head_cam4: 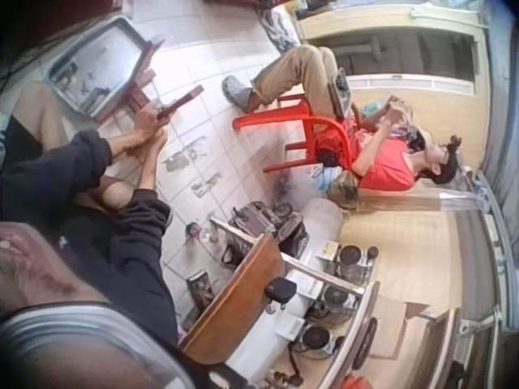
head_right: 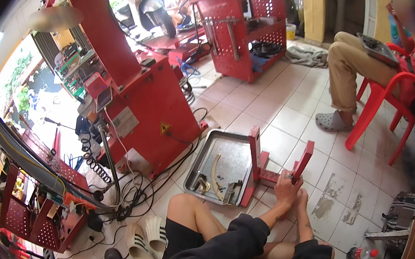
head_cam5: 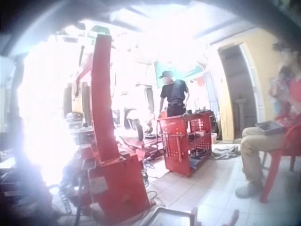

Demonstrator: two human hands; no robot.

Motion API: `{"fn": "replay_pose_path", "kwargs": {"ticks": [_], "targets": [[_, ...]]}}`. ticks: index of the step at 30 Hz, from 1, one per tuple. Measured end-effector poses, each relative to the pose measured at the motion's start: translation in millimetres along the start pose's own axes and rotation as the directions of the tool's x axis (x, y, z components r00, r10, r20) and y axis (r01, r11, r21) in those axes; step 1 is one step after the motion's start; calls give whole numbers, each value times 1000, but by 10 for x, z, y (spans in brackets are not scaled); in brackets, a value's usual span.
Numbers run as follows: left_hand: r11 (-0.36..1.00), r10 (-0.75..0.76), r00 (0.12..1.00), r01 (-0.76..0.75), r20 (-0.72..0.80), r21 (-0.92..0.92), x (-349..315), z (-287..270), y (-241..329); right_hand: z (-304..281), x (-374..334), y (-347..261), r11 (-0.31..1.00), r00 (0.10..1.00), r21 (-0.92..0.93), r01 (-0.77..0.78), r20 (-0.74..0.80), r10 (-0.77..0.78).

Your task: The person sits on the floor in a workshop and uses a wrench to tighten bolts on the legs of a red metal chair frame. They repeatedly adjust the wrench and reposition the chair legs to secure the joints.

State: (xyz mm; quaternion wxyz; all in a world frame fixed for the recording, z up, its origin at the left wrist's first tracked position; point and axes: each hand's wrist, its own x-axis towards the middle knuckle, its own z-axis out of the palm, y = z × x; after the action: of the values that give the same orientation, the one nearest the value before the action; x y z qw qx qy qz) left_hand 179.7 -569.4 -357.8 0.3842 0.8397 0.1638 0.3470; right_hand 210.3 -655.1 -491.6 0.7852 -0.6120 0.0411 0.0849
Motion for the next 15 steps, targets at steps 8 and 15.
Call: {"fn": "replay_pose_path", "kwargs": {"ticks": [8,15], "targets": [[995,-101,994,102,44,-18,-34,-65,126,375,-1114,-509,837,962,-512,193,-71,-265],[992,-106,992,110,74,-54,6,-143,229,545,-1242,-796,938,998,341,65,-1,-69]]}}
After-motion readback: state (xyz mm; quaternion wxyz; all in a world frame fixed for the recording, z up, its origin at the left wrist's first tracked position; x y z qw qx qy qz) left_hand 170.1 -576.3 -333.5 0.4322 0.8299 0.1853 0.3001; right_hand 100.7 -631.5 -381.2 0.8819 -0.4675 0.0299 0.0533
